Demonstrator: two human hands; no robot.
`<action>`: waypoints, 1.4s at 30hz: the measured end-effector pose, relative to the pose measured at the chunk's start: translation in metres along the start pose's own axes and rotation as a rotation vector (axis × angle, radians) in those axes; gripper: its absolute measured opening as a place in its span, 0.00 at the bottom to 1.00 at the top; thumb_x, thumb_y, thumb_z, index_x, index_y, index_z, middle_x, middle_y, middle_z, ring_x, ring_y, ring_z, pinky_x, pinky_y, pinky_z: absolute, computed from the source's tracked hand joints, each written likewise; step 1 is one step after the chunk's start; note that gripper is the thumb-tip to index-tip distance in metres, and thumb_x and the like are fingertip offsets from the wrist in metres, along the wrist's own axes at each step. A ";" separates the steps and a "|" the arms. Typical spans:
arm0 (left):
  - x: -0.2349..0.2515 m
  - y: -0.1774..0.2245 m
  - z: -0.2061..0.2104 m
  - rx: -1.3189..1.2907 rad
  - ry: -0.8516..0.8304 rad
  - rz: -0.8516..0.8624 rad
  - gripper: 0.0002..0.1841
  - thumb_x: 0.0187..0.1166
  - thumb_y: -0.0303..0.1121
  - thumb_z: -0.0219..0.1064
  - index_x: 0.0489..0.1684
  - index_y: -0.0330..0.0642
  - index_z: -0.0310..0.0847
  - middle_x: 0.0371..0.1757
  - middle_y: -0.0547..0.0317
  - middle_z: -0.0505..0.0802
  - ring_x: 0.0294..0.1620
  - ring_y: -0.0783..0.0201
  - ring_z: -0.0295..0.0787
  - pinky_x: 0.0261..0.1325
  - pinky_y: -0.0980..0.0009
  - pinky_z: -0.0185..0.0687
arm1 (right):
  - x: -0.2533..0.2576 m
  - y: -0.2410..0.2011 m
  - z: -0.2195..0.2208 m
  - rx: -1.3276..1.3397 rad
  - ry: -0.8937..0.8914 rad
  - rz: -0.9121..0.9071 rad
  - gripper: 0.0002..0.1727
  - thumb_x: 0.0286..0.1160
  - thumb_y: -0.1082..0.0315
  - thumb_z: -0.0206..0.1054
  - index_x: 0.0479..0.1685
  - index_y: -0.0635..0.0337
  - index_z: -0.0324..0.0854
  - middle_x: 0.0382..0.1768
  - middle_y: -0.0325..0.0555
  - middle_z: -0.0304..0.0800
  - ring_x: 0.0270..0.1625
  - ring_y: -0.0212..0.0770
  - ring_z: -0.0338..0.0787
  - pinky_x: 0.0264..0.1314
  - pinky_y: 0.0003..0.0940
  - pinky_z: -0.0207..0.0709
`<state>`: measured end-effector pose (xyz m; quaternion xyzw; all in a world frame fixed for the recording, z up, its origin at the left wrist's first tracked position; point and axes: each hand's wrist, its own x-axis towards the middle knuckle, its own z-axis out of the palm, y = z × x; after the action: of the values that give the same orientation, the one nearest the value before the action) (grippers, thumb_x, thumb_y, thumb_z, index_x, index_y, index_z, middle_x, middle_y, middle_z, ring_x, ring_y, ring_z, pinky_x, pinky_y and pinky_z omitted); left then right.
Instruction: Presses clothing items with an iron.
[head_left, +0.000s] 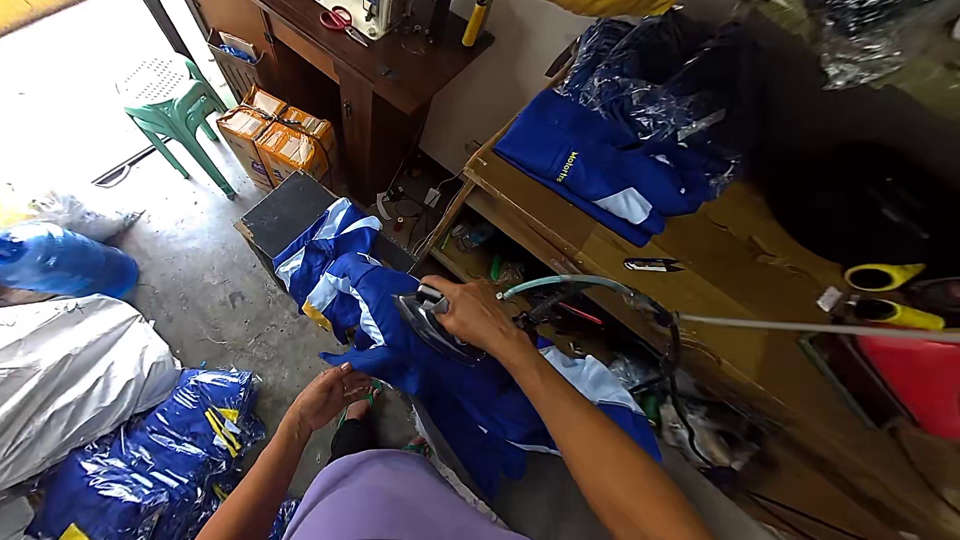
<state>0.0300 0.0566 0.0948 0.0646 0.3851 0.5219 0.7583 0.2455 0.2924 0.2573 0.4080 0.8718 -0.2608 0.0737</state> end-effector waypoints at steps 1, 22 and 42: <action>0.003 0.000 0.000 -0.008 0.093 0.021 0.14 0.90 0.37 0.52 0.51 0.38 0.82 0.47 0.50 0.97 0.53 0.56 0.95 0.64 0.57 0.88 | -0.007 -0.007 0.003 -0.020 -0.059 -0.034 0.30 0.73 0.61 0.69 0.80 0.37 0.76 0.46 0.58 0.93 0.49 0.64 0.92 0.50 0.67 0.80; 0.026 0.026 0.005 1.319 0.705 0.507 0.28 0.81 0.40 0.66 0.74 0.29 0.74 0.72 0.34 0.84 0.74 0.45 0.80 0.71 0.50 0.78 | -0.398 0.182 0.119 0.268 0.375 0.715 0.30 0.64 0.66 0.77 0.72 0.52 0.83 0.55 0.68 0.91 0.55 0.73 0.90 0.56 0.80 0.74; 0.017 -0.018 0.068 1.857 0.557 0.557 0.37 0.63 0.41 0.79 0.74 0.33 0.76 0.67 0.34 0.87 0.73 0.34 0.80 0.80 0.36 0.66 | -0.292 0.199 0.098 0.050 0.587 0.466 0.43 0.78 0.33 0.60 0.83 0.57 0.73 0.74 0.72 0.78 0.75 0.77 0.76 0.70 0.80 0.65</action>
<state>0.0903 0.0841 0.1247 0.5931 0.7739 0.1705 0.1421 0.5777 0.1509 0.1946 0.6544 0.7330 -0.1302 -0.1322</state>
